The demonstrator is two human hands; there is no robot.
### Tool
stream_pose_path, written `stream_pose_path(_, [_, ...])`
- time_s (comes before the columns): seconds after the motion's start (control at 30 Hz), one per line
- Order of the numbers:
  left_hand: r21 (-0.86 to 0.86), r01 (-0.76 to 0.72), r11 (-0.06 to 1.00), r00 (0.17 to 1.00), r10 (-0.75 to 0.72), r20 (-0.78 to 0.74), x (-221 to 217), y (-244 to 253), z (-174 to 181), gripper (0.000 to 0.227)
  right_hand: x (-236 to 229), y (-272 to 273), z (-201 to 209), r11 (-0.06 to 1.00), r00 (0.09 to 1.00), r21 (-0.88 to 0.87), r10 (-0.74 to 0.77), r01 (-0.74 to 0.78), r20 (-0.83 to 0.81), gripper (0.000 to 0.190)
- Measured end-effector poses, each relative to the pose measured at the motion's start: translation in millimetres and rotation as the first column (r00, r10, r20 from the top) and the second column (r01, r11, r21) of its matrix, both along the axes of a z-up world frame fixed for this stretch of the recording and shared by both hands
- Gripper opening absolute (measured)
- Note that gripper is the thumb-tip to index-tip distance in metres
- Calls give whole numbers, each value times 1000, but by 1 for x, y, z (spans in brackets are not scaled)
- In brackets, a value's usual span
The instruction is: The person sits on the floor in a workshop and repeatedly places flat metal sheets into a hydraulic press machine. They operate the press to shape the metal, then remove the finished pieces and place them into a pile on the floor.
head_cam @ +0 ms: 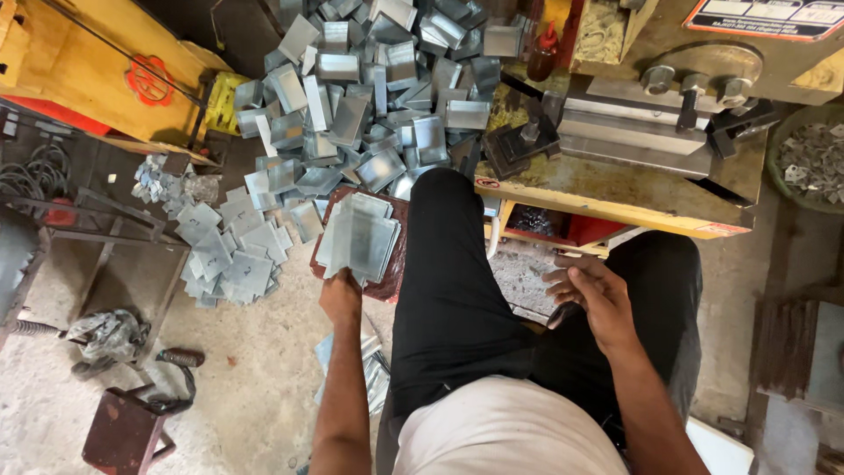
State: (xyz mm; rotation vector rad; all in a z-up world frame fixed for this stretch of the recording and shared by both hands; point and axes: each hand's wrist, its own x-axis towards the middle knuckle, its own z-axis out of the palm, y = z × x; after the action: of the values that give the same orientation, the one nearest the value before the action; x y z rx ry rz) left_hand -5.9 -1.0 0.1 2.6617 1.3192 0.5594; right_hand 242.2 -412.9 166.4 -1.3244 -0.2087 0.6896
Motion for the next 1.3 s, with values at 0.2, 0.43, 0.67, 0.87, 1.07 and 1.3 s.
stream_pose_path(0.2, [-161, -10, 987, 1000, 10, 1, -4, -12, -7, 14, -2, 3, -3, 997, 999, -70, -25, 22, -37, 34])
stream_pose_path(0.43, [-328, -99, 939, 995, 97, -23, -6, 14, -6, 81, -3, 9, -7, 1000, 996, -31, -3, 1, -86, 32])
stream_pose_path(0.67, [-599, -403, 692, 884, 126, -449, -16, 21, -2, 156, -3, 22, -3, 992, 998, -106, 61, -63, -19, 31])
stream_pose_path(0.87, [-584, -522, 622, 802, 125, -584, -11, 21, -19, 155, -3, 30, -7, 978, 999, -203, 49, -50, -10, 31])
stream_pose_path(1.07, [-501, -521, 691, 814, 226, -535, -8, 26, -23, 145, 2, 40, -14, 979, 999, -200, 42, -48, -35, 30])
stream_pose_path(1.3, [-424, -497, 757, 799, 209, -563, -25, 15, -19, 119, 2, 42, -16, 976, 996, -207, 62, -74, -65, 31])
